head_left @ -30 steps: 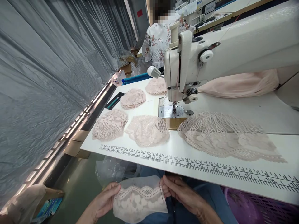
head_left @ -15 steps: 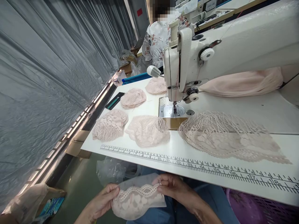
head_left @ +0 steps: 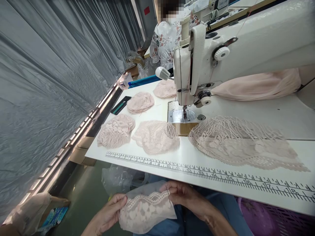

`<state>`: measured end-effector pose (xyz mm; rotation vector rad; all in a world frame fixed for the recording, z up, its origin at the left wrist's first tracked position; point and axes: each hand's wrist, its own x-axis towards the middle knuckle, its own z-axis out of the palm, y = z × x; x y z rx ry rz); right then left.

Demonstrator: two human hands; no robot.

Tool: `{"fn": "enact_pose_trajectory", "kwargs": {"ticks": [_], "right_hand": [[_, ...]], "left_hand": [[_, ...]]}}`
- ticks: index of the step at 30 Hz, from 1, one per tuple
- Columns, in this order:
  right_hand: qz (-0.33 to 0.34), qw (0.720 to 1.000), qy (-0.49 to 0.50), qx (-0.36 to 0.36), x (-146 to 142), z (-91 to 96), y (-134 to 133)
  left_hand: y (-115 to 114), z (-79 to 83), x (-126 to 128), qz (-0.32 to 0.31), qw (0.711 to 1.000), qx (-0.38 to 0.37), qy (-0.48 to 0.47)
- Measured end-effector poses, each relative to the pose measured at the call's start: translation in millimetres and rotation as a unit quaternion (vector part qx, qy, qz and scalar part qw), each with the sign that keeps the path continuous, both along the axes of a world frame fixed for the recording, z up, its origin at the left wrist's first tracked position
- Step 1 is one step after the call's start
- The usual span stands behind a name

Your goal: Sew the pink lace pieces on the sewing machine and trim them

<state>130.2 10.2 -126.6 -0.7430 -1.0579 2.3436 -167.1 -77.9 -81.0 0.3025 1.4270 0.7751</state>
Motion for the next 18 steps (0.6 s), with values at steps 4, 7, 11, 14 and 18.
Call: {"fn": "enact_pose_trajectory", "kwargs": {"ticks": [4,7,11,14,18], "right_hand": [[0.004,1.000,0.009,-0.015,-1,0.4,-1],[0.014,1.000,0.018,-0.022,0,3.9,1],[0.015,1.000,0.008,-0.024,-1,8.5,6],[0.006,1.000,-0.011,-0.029,-8,5.7,8],[-0.009,0.999,-0.045,-0.022,-21,-9.0,12]], "left_hand": [[-2,-3.2,0,0.007,1.000,0.004,0.002],[-1,-3.7,-1,0.019,1.000,0.008,0.005],[-1,-3.1,-1,0.029,0.999,0.008,0.012],[0,-3.3,-2,0.039,0.999,-0.003,0.022],[4,-8.0,-3,0.048,0.998,-0.023,0.037]]}}
